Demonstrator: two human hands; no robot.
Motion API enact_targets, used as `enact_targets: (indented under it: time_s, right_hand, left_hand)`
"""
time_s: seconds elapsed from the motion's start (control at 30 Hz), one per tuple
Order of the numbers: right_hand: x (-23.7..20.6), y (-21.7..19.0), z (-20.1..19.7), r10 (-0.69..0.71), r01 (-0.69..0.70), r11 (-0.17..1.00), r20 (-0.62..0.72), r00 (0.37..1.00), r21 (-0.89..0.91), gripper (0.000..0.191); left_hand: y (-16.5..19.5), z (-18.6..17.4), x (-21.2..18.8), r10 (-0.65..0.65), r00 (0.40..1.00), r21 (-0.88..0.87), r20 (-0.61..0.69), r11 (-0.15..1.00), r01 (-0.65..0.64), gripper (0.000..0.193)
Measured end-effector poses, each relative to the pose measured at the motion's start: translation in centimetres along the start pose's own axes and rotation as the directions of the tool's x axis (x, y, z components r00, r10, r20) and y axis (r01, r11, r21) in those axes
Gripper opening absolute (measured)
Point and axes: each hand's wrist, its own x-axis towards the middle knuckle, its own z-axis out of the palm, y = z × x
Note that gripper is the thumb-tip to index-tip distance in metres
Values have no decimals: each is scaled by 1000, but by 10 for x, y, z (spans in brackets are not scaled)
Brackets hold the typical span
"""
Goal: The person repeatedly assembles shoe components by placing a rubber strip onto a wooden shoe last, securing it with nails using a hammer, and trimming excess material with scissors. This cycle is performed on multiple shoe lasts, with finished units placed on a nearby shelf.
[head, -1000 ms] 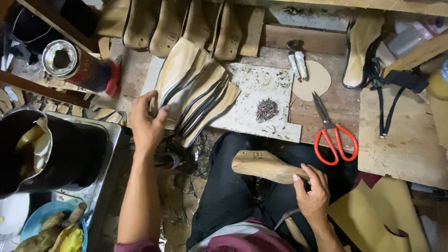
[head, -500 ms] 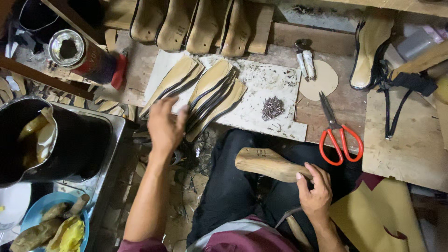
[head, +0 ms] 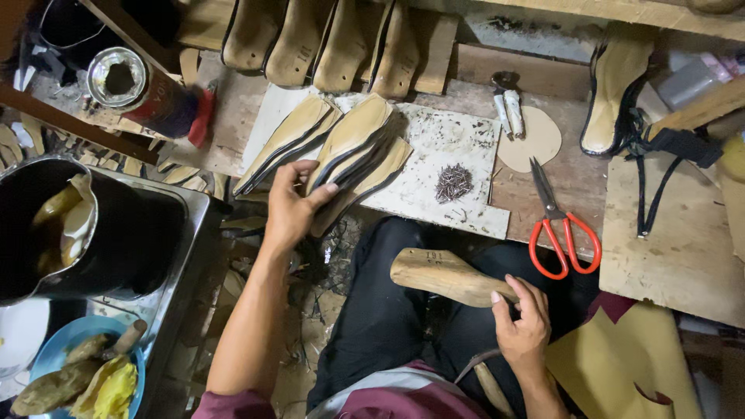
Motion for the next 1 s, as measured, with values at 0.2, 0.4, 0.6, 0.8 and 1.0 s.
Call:
enact_targets:
  time_s: [0.2,0.4,0.6,0.8,1.0]
  right_hand:
    - [4,3,3,-16,16,1000,5,1000,-20,38]
    - [4,0,4,6,-6,1000,9,1000,-5,37]
    - [6,-3,3,7,-7,1000,20,1000,-13,38]
    - [3,0,5,-11,11,1000,-5,1000,-12,37]
    - [0,6,4,-8,8,1000,-7,1000,3,37]
  left_hand:
    - [-16,-11,15,-66,998,-135,-2,989,65,38]
    - [-2,-10,11,64,998,25,25,998,-64,49]
    - [28,-8,6,80,990,369,120,922,-119,50]
    - [39,-8,2,132,979,411,155,892,-186,51]
    - [34,-10,-1,199,963,441,183,859,-261,49]
